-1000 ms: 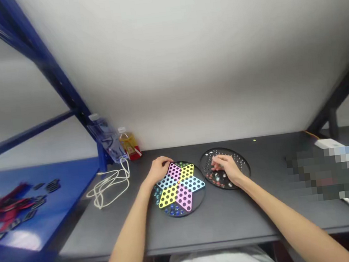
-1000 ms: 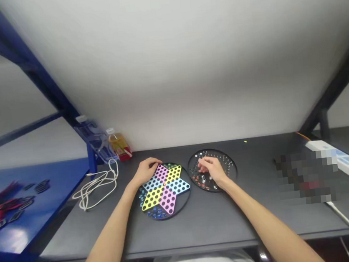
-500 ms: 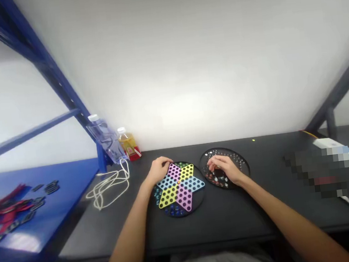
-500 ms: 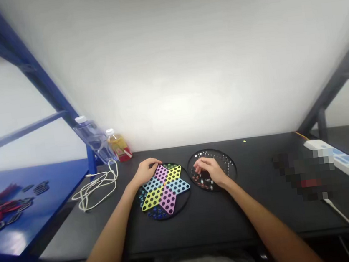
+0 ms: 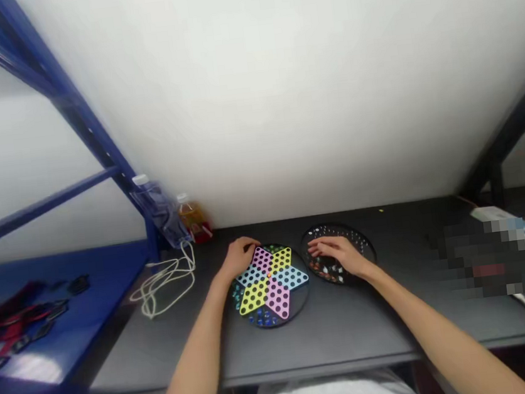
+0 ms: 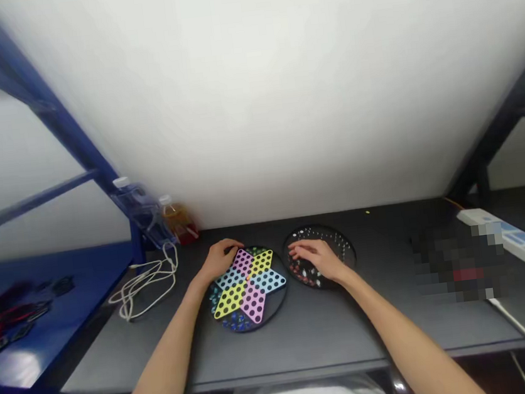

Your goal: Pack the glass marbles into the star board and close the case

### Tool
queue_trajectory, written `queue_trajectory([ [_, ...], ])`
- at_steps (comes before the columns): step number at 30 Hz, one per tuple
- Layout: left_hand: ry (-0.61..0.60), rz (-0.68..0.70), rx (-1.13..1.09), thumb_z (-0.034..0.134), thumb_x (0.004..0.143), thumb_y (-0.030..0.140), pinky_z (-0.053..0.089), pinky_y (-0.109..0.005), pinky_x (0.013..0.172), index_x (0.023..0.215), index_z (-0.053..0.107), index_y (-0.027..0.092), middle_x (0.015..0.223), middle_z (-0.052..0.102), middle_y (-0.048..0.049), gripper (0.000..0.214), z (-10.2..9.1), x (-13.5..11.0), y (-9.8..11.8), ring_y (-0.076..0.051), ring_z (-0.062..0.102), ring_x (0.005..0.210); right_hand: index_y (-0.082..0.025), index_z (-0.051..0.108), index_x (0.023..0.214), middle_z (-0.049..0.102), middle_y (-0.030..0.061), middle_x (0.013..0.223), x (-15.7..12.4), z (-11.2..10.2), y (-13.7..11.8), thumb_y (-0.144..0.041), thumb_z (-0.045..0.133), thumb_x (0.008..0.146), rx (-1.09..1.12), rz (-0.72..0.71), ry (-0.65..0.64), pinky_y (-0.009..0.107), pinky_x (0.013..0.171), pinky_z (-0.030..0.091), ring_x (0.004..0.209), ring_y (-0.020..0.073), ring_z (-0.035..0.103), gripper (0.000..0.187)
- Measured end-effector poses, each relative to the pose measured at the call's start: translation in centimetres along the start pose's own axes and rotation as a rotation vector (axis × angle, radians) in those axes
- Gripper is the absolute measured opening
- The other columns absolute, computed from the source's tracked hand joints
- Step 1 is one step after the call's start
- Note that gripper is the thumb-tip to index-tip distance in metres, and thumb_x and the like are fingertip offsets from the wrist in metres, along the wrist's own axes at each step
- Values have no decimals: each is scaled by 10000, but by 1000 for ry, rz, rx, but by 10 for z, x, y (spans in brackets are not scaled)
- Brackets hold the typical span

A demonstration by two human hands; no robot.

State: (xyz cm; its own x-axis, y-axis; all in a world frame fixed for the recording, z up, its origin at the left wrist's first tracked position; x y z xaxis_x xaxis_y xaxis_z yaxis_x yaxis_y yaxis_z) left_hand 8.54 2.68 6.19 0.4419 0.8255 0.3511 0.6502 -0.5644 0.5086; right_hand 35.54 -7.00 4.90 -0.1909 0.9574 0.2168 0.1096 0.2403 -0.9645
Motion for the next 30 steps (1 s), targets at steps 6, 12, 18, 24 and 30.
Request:
queue_trajectory([
  [6, 5, -6, -2, 480, 856, 220, 484, -328, 952, 938, 752, 216, 997, 727, -34, 284, 0, 0, 1, -197, 646, 979, -172, 709, 1113, 710, 136, 1083, -2, 2, -1, -530, 568, 880, 55, 46, -77, 465, 942, 498, 989, 276, 676, 449],
  [12, 6, -14, 8, 474, 859, 223, 478, -336, 962, 954, 751, 215, 1007, 726, -36, 293, 0, 0, 0, -198, 643, 990, -222, 576, 1325, 665, 125, 1205, -8, 6, -10, -523, 534, 908, 34, 67, -210, 465, 1019, 449, 1139, 269, 615, 517],
  [18, 6, -7, 9, 479, 857, 221, 479, -336, 963, 948, 750, 215, 1004, 726, -36, 287, 0, 0, 1, -197, 643, 986, -260, 489, 1404, 616, 108, 1299, -13, 6, -24, -507, 497, 936, -76, 33, -259, 465, 1067, 401, 1233, 263, 548, 530],
  [24, 12, 1, 3, 483, 855, 217, 482, -335, 951, 935, 750, 213, 991, 727, -36, 279, 0, 0, 1, -196, 645, 974, -274, 473, 1415, 612, 88, 1309, -13, 5, -29, -491, 500, 939, -202, -8, -249, 460, 1072, 397, 1223, 257, 555, 524],
  [30, 2, 9, 14, 474, 859, 217, 475, -336, 961, 946, 749, 215, 998, 726, -34, 288, 0, 1, 2, -196, 644, 982, -225, 631, 1260, 684, 96, 1173, -7, 0, -12, -502, 436, 953, -217, 29, -113, 433, 951, 509, 1085, 253, 636, 457],
])
Point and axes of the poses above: each hand's wrist, its own x-axis towards the middle knuckle, its own z-axis out of the palm, y = z × x, the point moved 8 cm from there along x, towards the middle knuckle
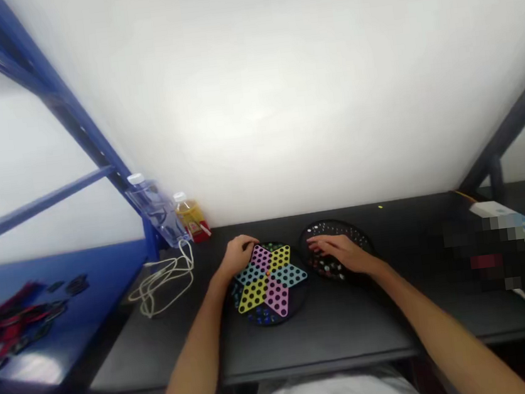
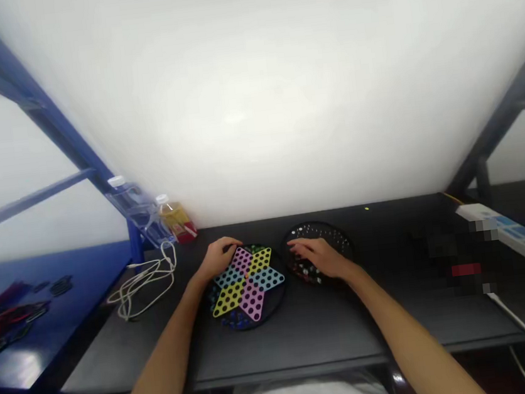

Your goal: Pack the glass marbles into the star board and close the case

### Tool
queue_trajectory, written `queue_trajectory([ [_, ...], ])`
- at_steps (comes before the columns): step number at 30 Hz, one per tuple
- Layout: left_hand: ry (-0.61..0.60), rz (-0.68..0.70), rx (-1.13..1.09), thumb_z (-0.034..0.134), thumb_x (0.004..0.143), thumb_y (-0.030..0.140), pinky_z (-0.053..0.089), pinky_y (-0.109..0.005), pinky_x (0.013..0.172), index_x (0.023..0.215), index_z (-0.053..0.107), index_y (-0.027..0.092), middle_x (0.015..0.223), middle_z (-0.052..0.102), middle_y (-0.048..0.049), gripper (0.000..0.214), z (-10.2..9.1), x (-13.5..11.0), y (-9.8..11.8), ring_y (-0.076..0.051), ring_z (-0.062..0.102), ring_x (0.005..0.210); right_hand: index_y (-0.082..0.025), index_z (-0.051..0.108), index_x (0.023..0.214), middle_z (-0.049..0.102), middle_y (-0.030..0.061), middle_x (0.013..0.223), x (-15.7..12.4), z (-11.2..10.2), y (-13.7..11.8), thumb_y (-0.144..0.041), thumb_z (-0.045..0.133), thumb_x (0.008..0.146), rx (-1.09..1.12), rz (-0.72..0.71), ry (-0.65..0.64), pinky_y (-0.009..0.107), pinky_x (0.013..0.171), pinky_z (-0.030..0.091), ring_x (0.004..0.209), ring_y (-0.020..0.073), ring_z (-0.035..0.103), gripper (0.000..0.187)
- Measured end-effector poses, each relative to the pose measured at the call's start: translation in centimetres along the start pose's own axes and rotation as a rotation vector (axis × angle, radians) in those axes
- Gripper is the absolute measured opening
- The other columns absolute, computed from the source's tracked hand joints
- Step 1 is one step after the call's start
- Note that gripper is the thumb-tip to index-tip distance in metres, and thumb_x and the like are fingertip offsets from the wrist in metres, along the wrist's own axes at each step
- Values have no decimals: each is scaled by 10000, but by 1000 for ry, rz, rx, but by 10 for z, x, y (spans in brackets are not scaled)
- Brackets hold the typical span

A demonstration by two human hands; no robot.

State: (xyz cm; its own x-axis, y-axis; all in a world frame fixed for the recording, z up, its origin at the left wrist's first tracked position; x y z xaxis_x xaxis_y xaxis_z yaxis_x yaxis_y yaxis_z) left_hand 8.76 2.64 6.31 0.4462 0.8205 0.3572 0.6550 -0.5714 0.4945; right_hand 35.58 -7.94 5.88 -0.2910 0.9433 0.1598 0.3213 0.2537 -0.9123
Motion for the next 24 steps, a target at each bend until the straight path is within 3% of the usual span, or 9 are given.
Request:
queue_trajectory([
  [4, 6, -4, -4, 482, 856, 220, 481, -334, 951, 942, 750, 215, 994, 726, -38, 282, -1, 0, 0, -196, 645, 976, -190, 708, 1118, 711, 101, 1101, 3, 1, 5, -478, 412, 958, -2, -1, 15, 392, 872, 546, 1012, 243, 667, 443],
  [10, 6, 4, -5, 476, 860, 221, 476, -330, 959, 943, 747, 216, 993, 725, -33, 284, 0, 0, -1, -190, 644, 977, -211, 728, 1039, 738, 62, 994, 4, -8, 4, -307, 580, 867, -260, -60, 66, 331, 791, 531, 908, 217, 682, 247],
  [14, 4, 6, -1, 474, 861, 223, 479, -335, 954, 943, 748, 216, 999, 725, -37, 286, 0, 0, -1, -197, 644, 981, -212, 737, 1001, 734, 55, 969, 5, -13, 7, -226, 587, 836, -364, -67, 96, 322, 738, 515, 839, 203, 670, 224],
  [20, -1, -14, 2, 486, 856, 224, 484, -339, 955, 941, 750, 215, 999, 726, -40, 277, 0, 1, -1, -199, 647, 981, -237, 740, 1016, 734, 42, 1009, 5, -5, 6, -183, 574, 830, -346, -87, 8, 341, 826, 492, 936, 213, 653, 255],
  [24, 1, -8, 1, 491, 851, 224, 483, -340, 957, 935, 753, 217, 991, 727, -39, 275, 0, 1, -1, -200, 648, 975, -226, 741, 1001, 735, 43, 967, 7, -5, 8, -168, 595, 801, -358, -74, 1, 320, 775, 486, 859, 199, 648, 254],
])
Point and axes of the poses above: each hand's wrist, its own x-axis towards the middle knuckle, its own z-axis out of the palm, y = z × x, the point moved 8 cm from there along x, towards the middle knuckle
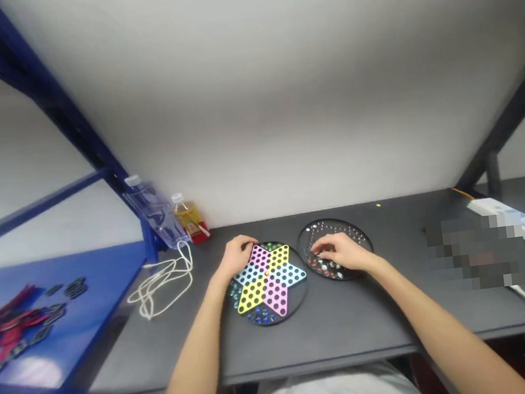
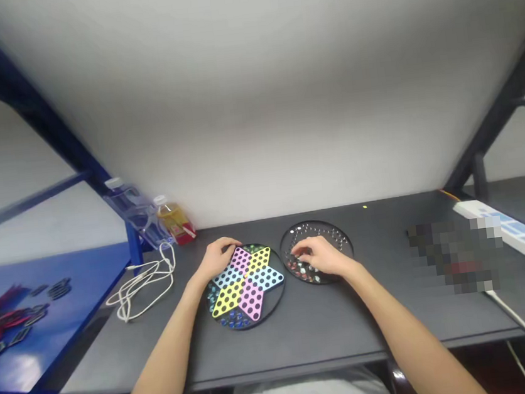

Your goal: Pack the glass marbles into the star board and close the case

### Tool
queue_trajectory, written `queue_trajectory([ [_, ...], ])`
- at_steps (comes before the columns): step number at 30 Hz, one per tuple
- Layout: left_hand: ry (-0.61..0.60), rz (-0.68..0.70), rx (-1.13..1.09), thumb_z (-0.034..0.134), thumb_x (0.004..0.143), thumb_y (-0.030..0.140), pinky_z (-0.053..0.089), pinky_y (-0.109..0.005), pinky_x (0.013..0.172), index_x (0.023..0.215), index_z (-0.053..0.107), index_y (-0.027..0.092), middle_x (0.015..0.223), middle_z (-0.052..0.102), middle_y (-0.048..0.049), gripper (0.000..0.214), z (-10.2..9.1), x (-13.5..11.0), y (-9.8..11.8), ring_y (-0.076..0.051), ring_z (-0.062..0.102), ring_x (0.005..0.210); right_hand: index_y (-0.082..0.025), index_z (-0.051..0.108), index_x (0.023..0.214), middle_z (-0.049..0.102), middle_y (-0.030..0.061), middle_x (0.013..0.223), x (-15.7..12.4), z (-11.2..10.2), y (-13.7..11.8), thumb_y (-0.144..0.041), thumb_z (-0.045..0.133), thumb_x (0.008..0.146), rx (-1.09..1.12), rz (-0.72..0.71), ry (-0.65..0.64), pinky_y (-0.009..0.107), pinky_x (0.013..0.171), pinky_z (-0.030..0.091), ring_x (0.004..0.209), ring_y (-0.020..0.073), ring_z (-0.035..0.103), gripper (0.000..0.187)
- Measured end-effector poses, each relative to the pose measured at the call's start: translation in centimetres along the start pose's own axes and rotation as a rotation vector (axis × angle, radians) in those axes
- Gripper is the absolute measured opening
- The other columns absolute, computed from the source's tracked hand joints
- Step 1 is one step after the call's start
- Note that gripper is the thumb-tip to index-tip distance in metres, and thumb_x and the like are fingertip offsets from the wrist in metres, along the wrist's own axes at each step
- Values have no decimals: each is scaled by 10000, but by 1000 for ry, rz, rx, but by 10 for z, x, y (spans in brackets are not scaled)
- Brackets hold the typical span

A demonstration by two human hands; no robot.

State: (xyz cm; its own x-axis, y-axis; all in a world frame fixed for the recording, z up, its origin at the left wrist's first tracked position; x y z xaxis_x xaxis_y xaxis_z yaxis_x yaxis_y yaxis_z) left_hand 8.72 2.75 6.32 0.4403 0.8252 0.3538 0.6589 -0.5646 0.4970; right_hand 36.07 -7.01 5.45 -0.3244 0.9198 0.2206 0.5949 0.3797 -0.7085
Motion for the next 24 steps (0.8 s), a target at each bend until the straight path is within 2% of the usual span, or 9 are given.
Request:
queue_trajectory([
  [5, 0, 8, -2, 481, 858, 229, 481, -343, 959, 943, 749, 214, 1002, 724, -39, 282, 1, 0, -2, -201, 646, 983, -199, 729, 1007, 723, 43, 878, -2, -8, 4, -170, 612, 774, -3, 23, 13, 293, 673, 466, 744, 176, 623, 262],
  [11, -7, 1, 5, 478, 863, 233, 476, -346, 969, 942, 750, 213, 1005, 725, -42, 284, 0, 0, 0, -202, 645, 989, -179, 718, 1029, 720, 41, 806, -6, -6, 3, -240, 632, 782, 75, 35, -88, 278, 616, 460, 677, 168, 623, 269],
  [19, -3, -2, 2, 480, 860, 241, 477, -349, 971, 939, 750, 218, 1006, 723, -43, 282, 0, 0, 0, -202, 644, 992, -176, 701, 1029, 738, 57, 842, -7, -4, 10, -231, 650, 759, 195, 80, -99, 316, 734, 526, 780, 195, 686, 280],
  [24, -10, -14, -1, 484, 859, 244, 476, -347, 970, 950, 750, 222, 1011, 723, -43, 282, 1, 0, -2, -202, 642, 993, -175, 705, 1007, 735, 46, 807, -7, -4, 12, -238, 692, 719, 182, 98, -108, 307, 703, 525, 723, 186, 674, 295],
])
Point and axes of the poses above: each hand's wrist, its own x-axis towards the middle knuckle, its own z-axis out of the palm, y = z × x, the point moved 8 cm from there along x, towards the middle knuckle
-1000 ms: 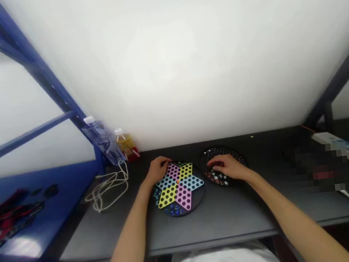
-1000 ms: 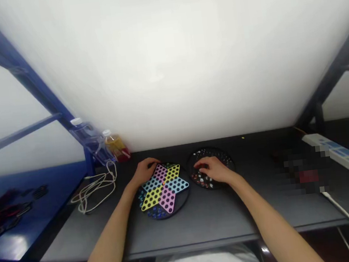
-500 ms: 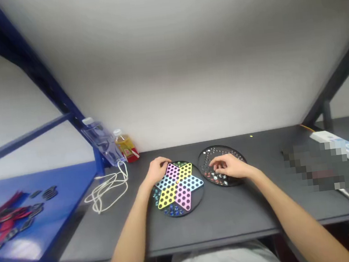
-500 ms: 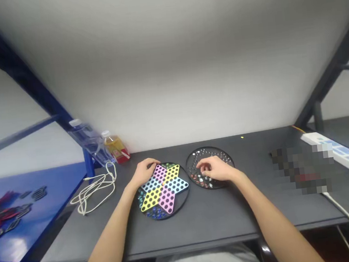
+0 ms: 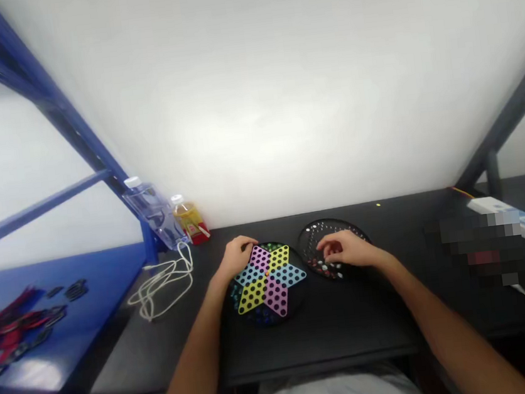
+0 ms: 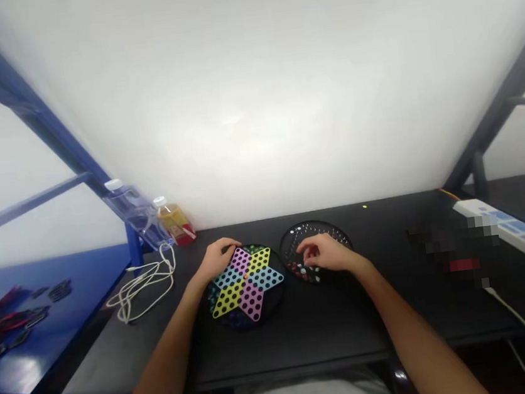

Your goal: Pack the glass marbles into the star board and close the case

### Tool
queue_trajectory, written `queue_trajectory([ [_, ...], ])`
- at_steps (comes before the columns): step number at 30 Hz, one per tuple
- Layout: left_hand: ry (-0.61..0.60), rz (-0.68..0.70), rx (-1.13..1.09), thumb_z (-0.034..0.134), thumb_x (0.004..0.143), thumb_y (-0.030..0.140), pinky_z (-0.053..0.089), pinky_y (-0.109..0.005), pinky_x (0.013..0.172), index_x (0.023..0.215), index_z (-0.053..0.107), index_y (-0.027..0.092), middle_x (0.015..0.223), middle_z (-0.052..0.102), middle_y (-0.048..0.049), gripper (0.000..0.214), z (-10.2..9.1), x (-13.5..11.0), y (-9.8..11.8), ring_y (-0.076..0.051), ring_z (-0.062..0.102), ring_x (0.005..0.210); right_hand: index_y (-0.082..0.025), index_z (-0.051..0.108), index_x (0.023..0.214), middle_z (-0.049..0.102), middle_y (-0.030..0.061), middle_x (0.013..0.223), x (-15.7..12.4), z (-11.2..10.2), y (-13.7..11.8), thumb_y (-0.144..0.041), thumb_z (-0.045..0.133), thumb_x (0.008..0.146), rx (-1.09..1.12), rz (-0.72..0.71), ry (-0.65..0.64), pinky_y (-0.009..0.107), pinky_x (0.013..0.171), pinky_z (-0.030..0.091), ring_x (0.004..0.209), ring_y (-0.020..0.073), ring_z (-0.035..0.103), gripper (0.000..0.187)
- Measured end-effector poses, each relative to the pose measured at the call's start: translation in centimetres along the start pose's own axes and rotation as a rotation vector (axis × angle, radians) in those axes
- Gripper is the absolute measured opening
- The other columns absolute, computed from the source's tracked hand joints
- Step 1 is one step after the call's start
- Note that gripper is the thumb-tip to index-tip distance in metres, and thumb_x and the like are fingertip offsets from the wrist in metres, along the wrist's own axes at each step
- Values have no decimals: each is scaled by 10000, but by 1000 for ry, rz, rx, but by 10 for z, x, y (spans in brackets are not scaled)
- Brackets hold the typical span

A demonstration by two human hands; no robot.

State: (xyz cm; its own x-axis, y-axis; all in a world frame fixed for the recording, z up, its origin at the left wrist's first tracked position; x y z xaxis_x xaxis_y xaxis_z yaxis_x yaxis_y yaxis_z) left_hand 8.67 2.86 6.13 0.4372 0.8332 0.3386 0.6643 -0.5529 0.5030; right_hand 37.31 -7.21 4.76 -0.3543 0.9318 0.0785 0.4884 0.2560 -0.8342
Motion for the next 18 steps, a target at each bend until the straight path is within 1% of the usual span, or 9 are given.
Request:
queue_trajectory([
  [8, 8, 8, -3, 481, 855, 240, 477, -348, 972, 939, 750, 224, 1007, 725, -38, 282, -1, 0, 2, -200, 644, 991, -181, 719, 979, 721, 43, 801, 0, -2, -1, -277, 636, 789, -60, -21, 28, 298, 704, 508, 730, 181, 661, 228],
  [14, 8, 1, 4, 485, 853, 247, 480, -349, 970, 939, 750, 221, 1005, 725, -39, 279, -1, 0, 1, -201, 644, 991, -181, 722, 958, 715, 41, 773, 1, -2, -3, -285, 659, 773, -67, -22, 41, 293, 684, 506, 699, 178, 652, 221],
  [18, 5, 0, 11, 486, 854, 245, 475, -346, 976, 937, 749, 226, 1009, 724, -37, 277, 0, 0, 0, -201, 642, 996, -190, 726, 944, 712, 38, 767, 0, -9, -5, -309, 637, 796, -98, -26, 78, 302, 682, 502, 689, 178, 644, 209],
])
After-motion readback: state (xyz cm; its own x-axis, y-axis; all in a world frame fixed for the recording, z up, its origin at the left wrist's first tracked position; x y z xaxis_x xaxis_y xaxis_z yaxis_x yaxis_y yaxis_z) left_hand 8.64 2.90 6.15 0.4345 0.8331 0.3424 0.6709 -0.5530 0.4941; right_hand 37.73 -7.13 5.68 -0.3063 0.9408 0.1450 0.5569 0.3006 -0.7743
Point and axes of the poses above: each hand's wrist, its own x-axis towards the middle knuckle, its own z-axis out of the palm, y = z × x, the point moved 8 cm from there along x, towards the middle knuckle
